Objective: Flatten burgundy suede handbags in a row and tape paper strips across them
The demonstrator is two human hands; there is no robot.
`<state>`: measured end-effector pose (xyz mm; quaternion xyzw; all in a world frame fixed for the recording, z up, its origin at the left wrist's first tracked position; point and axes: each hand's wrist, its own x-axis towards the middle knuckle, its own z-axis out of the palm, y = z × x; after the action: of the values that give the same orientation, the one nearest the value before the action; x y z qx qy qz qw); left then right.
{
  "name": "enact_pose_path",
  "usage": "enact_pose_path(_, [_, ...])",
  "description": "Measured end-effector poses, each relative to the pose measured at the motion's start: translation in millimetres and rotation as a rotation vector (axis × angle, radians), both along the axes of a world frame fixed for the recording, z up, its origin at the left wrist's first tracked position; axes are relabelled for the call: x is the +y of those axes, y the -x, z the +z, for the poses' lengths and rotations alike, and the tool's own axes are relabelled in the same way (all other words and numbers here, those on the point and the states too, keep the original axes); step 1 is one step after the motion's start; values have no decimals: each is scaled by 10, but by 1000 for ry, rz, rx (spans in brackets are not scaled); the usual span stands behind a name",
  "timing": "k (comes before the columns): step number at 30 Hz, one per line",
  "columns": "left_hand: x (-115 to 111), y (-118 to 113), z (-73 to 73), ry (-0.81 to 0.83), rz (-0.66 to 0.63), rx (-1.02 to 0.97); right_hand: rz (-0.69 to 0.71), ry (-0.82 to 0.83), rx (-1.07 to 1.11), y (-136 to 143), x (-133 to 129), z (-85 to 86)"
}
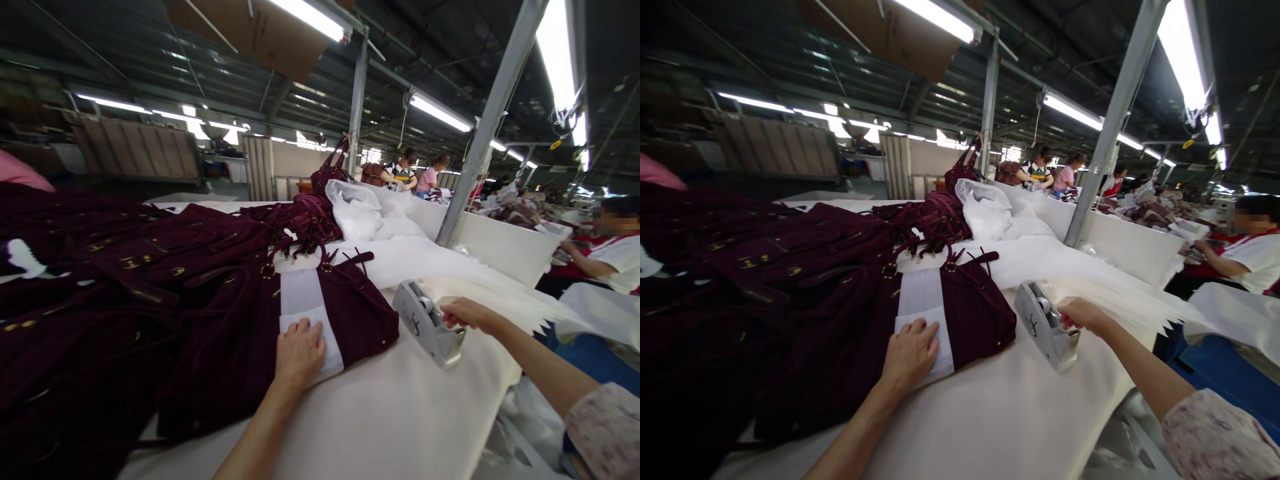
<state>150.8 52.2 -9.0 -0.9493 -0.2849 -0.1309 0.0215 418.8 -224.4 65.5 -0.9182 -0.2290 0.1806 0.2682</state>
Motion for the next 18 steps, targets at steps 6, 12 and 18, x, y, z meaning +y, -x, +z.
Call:
enact_pose_path(6, [6,13,27,-2,6,3,27,14,246,-146,97,23])
enact_pose_path(12, [17,-21,5,-11,12,13,3,-95,219,-21,-253,174])
enact_pose_path(18, [-3,-85,105,31,29,79,-46,-128,187,212,-643,-182])
